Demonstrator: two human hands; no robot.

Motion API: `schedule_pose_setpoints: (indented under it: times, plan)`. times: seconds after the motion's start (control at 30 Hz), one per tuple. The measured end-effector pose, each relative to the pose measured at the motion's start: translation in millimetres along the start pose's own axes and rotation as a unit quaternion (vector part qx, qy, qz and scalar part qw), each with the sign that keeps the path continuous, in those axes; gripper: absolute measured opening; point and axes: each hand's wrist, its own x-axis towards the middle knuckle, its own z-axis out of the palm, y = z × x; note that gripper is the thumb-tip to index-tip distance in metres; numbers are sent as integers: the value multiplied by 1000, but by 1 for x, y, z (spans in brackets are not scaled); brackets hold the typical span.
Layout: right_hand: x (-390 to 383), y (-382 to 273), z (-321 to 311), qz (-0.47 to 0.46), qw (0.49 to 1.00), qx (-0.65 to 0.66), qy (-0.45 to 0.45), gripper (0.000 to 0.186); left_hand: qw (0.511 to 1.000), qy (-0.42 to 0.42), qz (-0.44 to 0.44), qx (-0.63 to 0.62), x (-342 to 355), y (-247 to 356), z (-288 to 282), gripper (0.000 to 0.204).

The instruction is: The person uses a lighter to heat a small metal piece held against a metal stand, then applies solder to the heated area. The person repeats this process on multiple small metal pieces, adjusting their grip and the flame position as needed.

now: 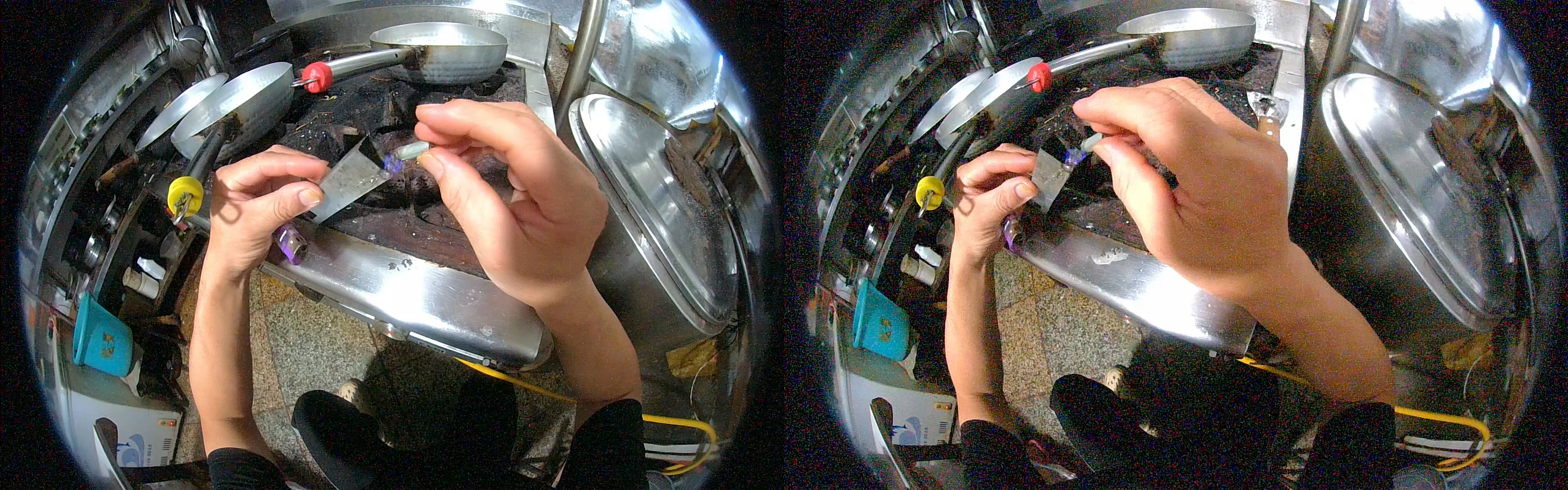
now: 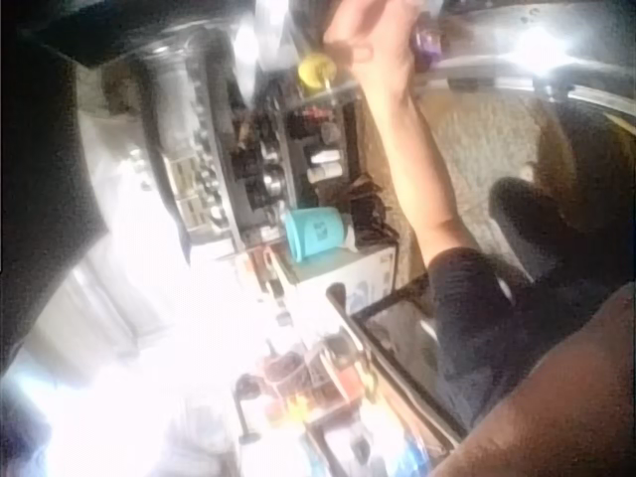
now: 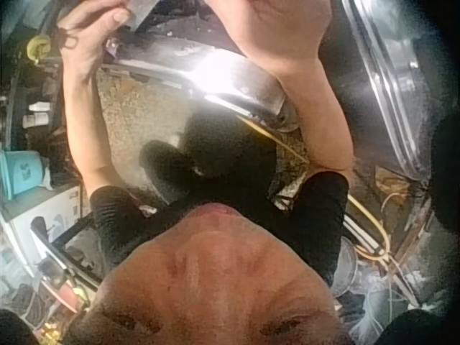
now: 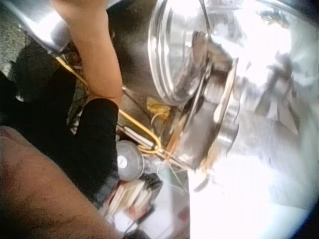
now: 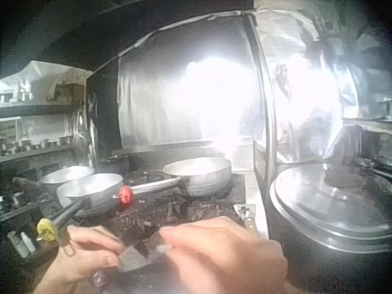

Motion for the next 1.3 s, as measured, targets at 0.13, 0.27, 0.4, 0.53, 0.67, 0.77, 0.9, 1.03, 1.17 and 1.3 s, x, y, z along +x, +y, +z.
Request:
schedule_pose_setpoints:
  times: [0.13,0.27,0.4,0.53,0.67,0.77,0.9,1.03,1.17,1.3]
  plan:
    - [0,1,-2,37,999,-2,23,31,999,8,-12,-37,2,1,1,27]
    - [-3,5,-5,59,998,8,35,33,999,27,-24,-16,2,-4,-2,28]
    - [-4,-2,-23,104,994,13,-19,30,998,40,-47,-32,0,-6,-3,28]
    - [-15,-14,-36,138,983,-9,-122,30,997,56,-56,-24,1,-5,0,28]
    - [-20,-14,-28,144,985,56,-72,34,996,58,-73,-4,0,-2,0,27]
    - [-6,-6,-17,109,991,75,-6,37,997,44,-49,-34,3,-6,1,27]
    - [5,-5,-4,122,989,81,11,41,996,54,-75,-7,3,2,3,26]
    - [1,-5,-1,88,990,109,13,42,997,50,-64,-14,3,1,5,27]
    - [1,-1,0,51,994,102,7,42,998,37,-49,9,5,0,4,27]
    - [1,-1,1,31,997,69,-23,43,998,34,-47,14,4,2,5,26]
